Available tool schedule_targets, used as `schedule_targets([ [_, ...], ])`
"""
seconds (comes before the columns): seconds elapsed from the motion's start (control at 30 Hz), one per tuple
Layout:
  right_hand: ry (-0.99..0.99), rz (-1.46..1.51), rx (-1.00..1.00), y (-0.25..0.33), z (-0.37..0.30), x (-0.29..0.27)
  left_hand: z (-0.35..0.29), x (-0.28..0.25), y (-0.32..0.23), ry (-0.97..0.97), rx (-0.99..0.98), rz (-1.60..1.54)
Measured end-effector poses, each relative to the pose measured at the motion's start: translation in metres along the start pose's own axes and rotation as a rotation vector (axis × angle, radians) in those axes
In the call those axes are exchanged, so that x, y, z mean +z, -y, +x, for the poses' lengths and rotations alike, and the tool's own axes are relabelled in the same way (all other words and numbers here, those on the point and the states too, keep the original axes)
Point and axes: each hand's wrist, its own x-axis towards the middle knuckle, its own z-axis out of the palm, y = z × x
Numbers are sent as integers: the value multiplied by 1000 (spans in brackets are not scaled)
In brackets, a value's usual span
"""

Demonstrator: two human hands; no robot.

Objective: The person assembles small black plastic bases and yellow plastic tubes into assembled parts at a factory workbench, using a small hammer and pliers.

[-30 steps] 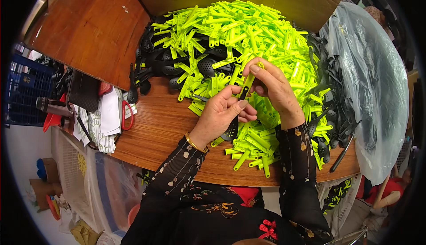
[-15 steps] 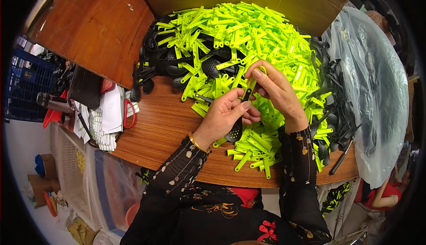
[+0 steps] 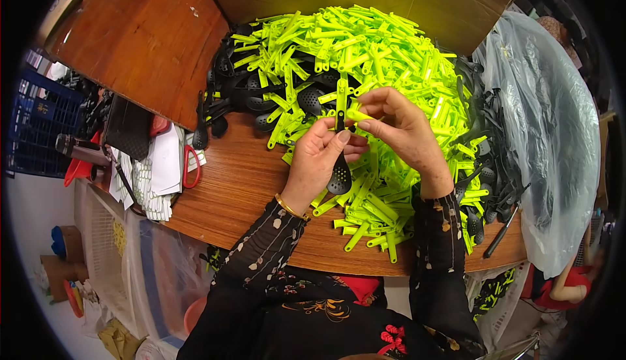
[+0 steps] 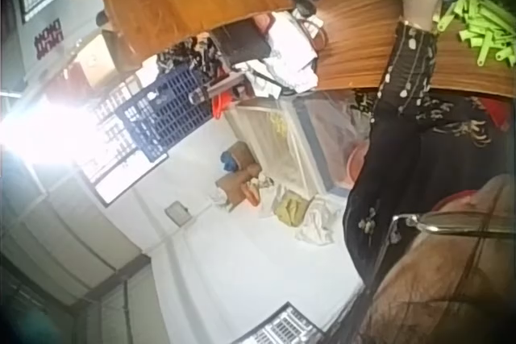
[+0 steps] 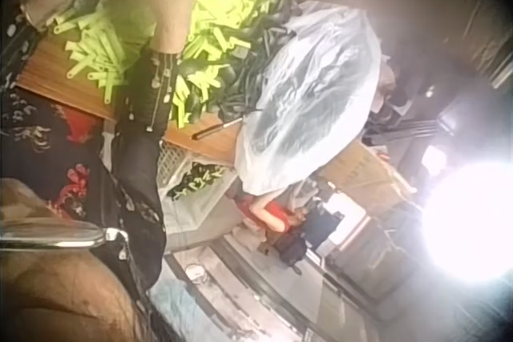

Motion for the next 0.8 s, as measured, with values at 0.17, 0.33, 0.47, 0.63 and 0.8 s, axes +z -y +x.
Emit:
schedule_targets([
  [0.17, 65, -237, -1, -9, 3, -16, 0, 1, -1, 25, 17, 86],
  [0.33, 77, -416, -283, -7, 3, -15, -1, -2, 0, 43, 41, 55],
  [0.47, 83, -693, -450, 9, 0, -21, -3, 3, -3, 53, 4, 81],
  [0.63, 118, -854, -287, 9, -9, -15, -2, 1, -6, 36, 33, 17],
  [0.8, -107, -136, -159, 13, -6, -25, -2, 2, -5, 20, -8, 54],
])
